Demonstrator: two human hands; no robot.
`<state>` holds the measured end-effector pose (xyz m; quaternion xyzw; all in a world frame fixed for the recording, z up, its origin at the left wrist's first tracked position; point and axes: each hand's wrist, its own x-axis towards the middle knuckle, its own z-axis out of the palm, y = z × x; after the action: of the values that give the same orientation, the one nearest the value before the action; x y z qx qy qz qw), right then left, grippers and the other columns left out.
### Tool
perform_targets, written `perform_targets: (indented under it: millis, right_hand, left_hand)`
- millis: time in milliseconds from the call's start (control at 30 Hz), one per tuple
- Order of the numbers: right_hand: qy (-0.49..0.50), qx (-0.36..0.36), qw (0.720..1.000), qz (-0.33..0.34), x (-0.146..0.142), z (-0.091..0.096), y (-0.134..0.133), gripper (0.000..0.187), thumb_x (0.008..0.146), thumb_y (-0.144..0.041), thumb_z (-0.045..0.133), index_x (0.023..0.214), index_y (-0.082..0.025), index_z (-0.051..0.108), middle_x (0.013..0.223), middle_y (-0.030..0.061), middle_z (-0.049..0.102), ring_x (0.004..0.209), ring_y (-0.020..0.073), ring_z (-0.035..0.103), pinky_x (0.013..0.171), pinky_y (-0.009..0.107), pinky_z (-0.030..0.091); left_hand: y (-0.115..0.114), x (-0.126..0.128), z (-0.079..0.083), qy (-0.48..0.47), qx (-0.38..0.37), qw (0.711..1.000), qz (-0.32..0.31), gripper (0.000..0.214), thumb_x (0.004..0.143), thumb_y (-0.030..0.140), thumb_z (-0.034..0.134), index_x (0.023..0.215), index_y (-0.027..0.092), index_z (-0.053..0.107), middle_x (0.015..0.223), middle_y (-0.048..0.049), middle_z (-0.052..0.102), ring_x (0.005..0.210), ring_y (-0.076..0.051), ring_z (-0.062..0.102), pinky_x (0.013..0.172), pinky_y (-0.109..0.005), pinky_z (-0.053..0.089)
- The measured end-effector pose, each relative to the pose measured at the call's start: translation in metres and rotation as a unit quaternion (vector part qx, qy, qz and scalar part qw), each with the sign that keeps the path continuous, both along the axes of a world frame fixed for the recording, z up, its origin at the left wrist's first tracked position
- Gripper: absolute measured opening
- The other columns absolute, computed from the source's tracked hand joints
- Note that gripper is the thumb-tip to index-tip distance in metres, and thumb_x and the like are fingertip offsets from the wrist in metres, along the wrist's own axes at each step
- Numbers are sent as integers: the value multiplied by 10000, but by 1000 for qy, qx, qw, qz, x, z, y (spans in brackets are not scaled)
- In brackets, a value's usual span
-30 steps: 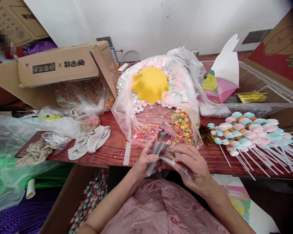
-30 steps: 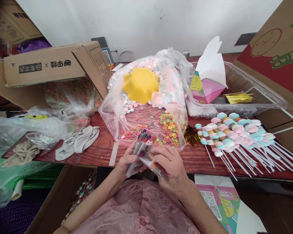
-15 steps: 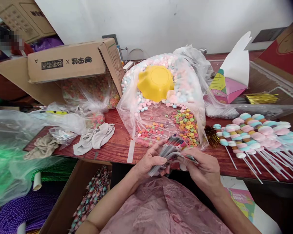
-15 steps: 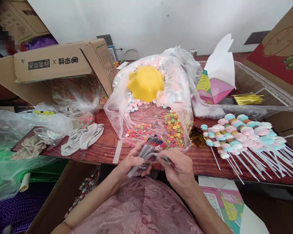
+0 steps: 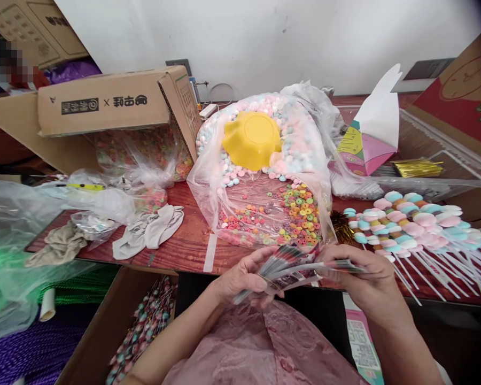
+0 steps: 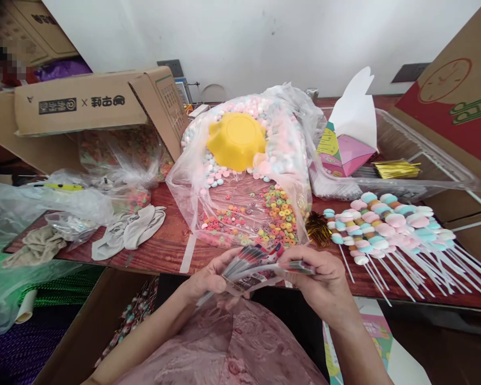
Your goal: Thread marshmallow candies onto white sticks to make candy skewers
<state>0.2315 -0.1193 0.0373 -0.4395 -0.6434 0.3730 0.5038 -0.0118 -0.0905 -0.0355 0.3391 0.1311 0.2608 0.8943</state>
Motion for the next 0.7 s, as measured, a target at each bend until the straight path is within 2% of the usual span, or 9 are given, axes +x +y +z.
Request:
perform_targets:
  millis: [100, 200, 333, 433, 500, 567, 633, 700]
  right_hand:
    - [-10, -11, 999, 36, 0, 3, 2, 137, 845, -284, 737, 747, -199, 694, 686, 13, 670, 596, 152, 612, 531, 239, 458]
    - [-38, 26, 998, 43, -6, -1, 3, 117, 861, -238, 708, 754, -204, 675, 682, 0, 639, 607, 143, 579, 581, 258, 451]
    - [-116, 82, 989, 38, -14, -7, -1, 100, 895, -158, 624, 831, -223, 666, 728, 4, 630, 685, 160, 569, 648, 295, 440]
    - [-169, 130, 977, -4, -18, -9, -4, 113, 906, -143, 595, 879, -232, 659, 809, 24, 649, 768, 185, 577, 728, 340, 452]
    - [-207, 155, 965, -50, -20, -9, -5, 88, 895, -166, 623, 883, -236, 674, 1010, 65, 659, 936, 228, 588, 818, 388, 458]
    - [-227, 157, 958, -73, -21, -10, -6, 71, 890, -182, 638, 870, -234, 682, 1193, 93, 605, 1075, 262, 564, 867, 413, 464]
    - [-227, 160, 958, -75, -23, -11, -8, 78, 894, -167, 631, 874, -230, 673, 1183, 96, 590, 1063, 253, 572, 839, 395, 485]
    - [-224, 190, 951, -90, -26, -12, -11, 95, 888, -137, 629, 904, -225, 659, 1039, 82, 611, 976, 230, 596, 801, 373, 497]
  left_hand:
    - [-4, 3, -2, -13, -20, 999, -29, 981, 684, 347, 816, 1517, 288, 302, 897, -89, 743, 480, -137, 634, 390, -141, 318]
    - [-7, 8, -3, -31, -37, 997, -52, 924, 712, 373, 791, 1499, 264, 319, 880, -98, 733, 489, -164, 658, 384, -142, 330]
    - [-8, 12, -3, -31, -42, 998, -40, 819, 766, 396, 738, 1465, 236, 343, 882, -102, 721, 633, -213, 716, 426, -141, 348]
    - [-8, 11, -2, -10, -28, 999, -24, 741, 766, 372, 738, 1412, 223, 406, 874, -85, 716, 567, -174, 684, 424, -146, 351]
    - [-8, 11, -3, 8, -15, 1000, -13, 707, 756, 366, 749, 1377, 217, 447, 867, -77, 716, 520, -150, 653, 423, -160, 379]
    - [-7, 10, -4, 19, -4, 1000, 4, 724, 743, 354, 762, 1382, 220, 450, 868, -74, 717, 512, -141, 643, 436, -173, 418]
    - [-7, 11, -5, 19, 3, 999, 29, 766, 735, 342, 768, 1412, 228, 427, 877, -75, 719, 512, -139, 643, 449, -184, 442]
    - [-7, 12, -7, 13, 7, 998, 53, 782, 744, 349, 760, 1432, 233, 406, 880, -76, 721, 511, -143, 646, 447, -187, 442]
